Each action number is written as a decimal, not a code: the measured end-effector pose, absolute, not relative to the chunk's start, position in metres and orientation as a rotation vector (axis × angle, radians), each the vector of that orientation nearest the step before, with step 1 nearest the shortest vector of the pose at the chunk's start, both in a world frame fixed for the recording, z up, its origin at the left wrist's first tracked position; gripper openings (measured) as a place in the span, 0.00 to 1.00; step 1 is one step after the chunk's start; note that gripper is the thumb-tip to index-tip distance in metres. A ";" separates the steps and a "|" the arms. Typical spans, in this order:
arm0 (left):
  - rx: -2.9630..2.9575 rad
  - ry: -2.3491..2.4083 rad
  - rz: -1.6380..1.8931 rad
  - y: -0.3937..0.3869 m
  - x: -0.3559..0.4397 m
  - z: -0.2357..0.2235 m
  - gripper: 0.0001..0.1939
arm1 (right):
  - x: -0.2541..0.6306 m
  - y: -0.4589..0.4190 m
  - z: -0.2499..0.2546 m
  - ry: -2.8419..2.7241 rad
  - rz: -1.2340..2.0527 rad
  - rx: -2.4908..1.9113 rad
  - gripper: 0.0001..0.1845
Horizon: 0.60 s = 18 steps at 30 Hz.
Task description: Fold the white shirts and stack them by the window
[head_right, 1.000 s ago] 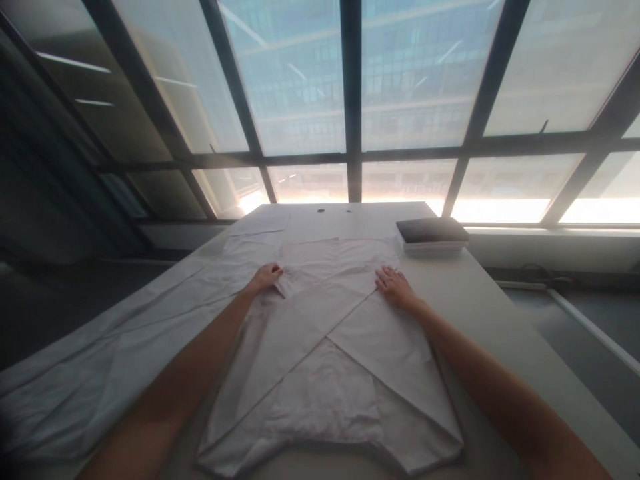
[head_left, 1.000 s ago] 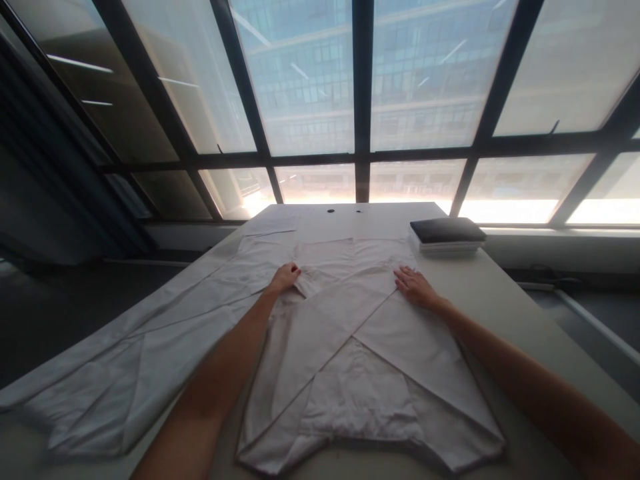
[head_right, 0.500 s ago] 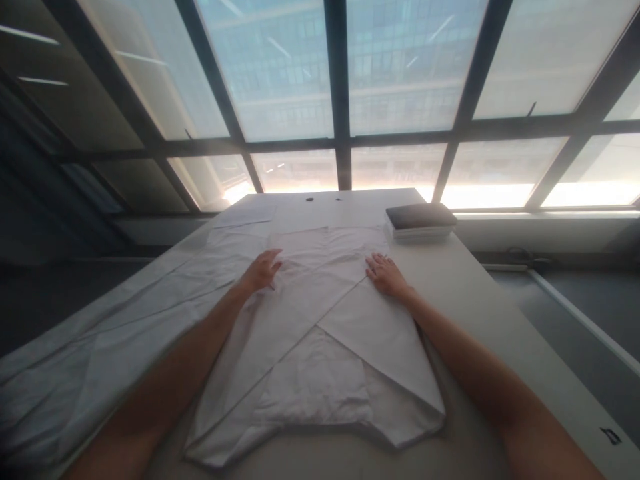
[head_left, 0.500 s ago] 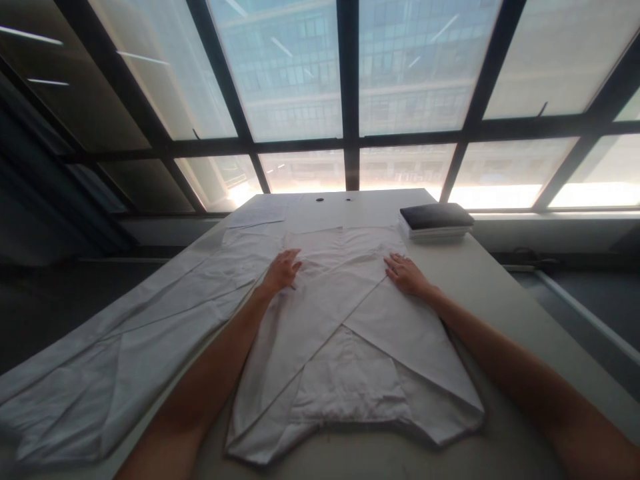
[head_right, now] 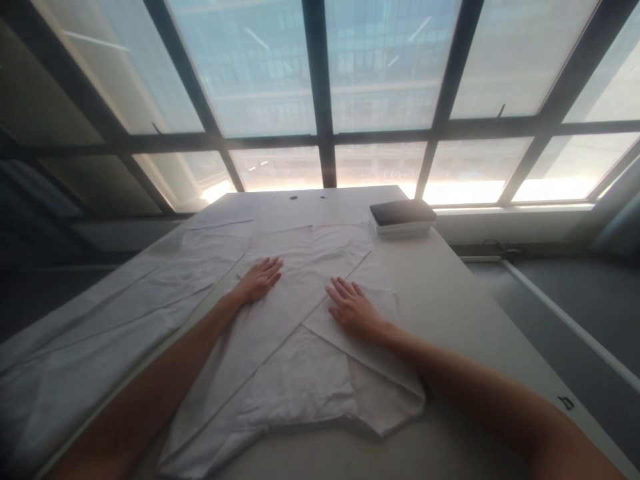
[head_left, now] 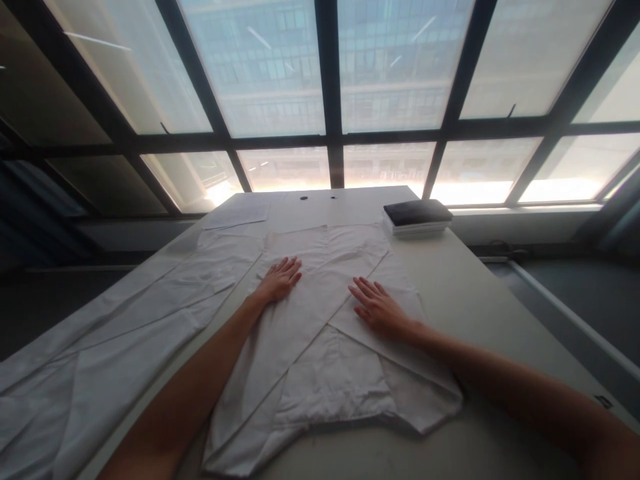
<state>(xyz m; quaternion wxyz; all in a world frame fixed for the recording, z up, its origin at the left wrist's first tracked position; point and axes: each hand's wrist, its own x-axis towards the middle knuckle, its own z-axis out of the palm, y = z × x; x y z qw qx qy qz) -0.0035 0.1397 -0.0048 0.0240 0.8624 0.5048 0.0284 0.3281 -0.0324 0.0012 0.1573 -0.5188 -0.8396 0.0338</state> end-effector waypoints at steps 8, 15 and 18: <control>2.633 1.535 0.165 0.141 -0.004 -0.006 0.29 | 0.395 -0.066 -0.019 -2.174 0.071 -1.983 0.39; 2.590 1.541 0.177 0.145 -0.006 -0.001 0.30 | 0.417 -0.081 -0.027 -1.877 0.085 -2.093 0.39; 2.609 1.517 0.203 0.145 -0.003 0.009 0.32 | 0.420 -0.079 -0.023 -1.751 0.147 -2.029 0.36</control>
